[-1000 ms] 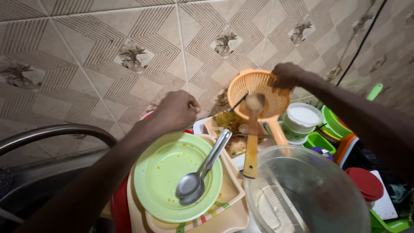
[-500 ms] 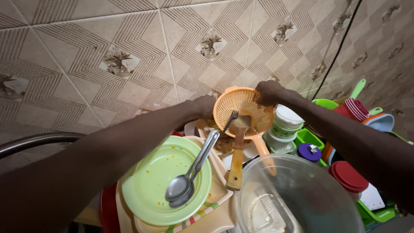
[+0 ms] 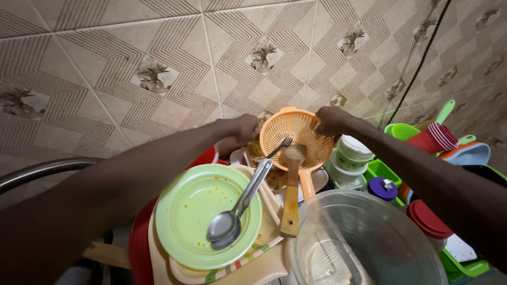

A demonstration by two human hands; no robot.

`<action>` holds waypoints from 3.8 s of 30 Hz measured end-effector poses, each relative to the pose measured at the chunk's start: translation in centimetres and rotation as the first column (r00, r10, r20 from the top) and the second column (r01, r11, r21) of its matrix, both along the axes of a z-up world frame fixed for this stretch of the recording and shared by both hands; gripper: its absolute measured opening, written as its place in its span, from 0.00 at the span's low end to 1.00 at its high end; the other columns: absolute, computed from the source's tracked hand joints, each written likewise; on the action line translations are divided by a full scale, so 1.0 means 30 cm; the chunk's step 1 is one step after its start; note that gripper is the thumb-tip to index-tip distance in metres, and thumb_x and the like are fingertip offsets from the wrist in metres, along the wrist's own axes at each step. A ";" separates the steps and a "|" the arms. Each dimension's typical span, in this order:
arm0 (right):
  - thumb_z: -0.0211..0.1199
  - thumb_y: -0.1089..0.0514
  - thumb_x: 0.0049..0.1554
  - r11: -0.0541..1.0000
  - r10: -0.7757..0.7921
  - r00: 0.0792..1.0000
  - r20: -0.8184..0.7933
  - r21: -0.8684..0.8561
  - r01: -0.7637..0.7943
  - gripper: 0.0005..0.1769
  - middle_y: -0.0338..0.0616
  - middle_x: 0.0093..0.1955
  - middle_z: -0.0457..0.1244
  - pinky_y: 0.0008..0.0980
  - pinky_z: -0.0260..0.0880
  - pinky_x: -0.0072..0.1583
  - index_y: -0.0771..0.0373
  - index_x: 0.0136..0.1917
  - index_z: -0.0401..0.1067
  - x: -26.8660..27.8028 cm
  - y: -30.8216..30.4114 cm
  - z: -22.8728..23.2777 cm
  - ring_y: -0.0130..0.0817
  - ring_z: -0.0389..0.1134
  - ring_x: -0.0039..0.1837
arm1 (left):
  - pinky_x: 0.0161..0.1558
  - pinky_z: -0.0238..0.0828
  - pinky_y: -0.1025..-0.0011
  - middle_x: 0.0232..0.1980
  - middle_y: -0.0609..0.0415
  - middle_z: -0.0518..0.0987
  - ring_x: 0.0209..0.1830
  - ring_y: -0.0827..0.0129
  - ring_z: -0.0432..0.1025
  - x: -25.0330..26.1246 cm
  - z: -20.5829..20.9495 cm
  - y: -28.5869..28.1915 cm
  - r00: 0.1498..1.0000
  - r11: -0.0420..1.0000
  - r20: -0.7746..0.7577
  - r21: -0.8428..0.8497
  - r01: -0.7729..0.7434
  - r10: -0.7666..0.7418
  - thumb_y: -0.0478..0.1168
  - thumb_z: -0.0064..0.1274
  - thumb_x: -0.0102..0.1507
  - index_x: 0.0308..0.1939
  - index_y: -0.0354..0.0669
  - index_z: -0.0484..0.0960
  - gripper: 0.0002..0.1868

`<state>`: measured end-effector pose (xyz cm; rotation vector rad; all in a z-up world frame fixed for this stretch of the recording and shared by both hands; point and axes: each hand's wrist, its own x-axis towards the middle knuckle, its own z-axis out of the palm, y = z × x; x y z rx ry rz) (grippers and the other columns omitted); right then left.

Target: The person carries a black cooking pot from the stove area to the sink, pours out leftover liquid and food residue, rinses it under the tap, pours dish detergent from a green packet into the pot, and scrubs the interior with a sponge while refilling and emptying water.

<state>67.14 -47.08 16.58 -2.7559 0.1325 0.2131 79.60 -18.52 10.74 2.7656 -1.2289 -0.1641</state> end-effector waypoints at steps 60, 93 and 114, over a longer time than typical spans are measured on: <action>0.68 0.59 0.56 0.567 0.012 0.967 0.253 0.795 -0.216 0.37 0.58 0.53 0.70 0.31 0.80 0.54 0.75 0.73 0.58 -0.147 0.383 0.047 0.36 0.75 0.52 | 0.34 0.80 0.72 0.43 0.47 0.81 0.34 0.69 0.79 -0.406 0.323 0.092 0.901 0.592 -0.322 -0.679 -0.433 0.290 0.38 0.68 0.56 0.50 0.34 0.73 0.24; 0.43 0.36 0.65 0.121 0.071 0.920 -0.386 0.919 0.376 0.32 0.56 0.58 0.60 0.44 0.72 0.60 0.68 0.62 0.62 -0.215 0.383 0.079 0.45 0.69 0.54 | 0.47 0.82 0.73 0.42 0.48 0.82 0.44 0.68 0.80 -0.366 0.268 0.150 0.802 0.373 -0.530 -0.828 -0.419 -0.275 0.19 0.57 0.59 0.47 0.35 0.74 0.16; 0.57 0.42 0.60 0.627 0.571 0.812 0.120 0.575 -0.526 0.27 0.42 0.48 0.71 0.32 0.73 0.51 0.66 0.59 0.76 -0.596 1.086 0.469 0.29 0.70 0.46 | 0.40 0.82 0.74 0.44 0.52 0.85 0.41 0.72 0.81 -1.031 0.634 0.976 0.939 0.609 -0.344 -0.744 -0.275 0.004 0.22 0.62 0.54 0.46 0.37 0.78 0.18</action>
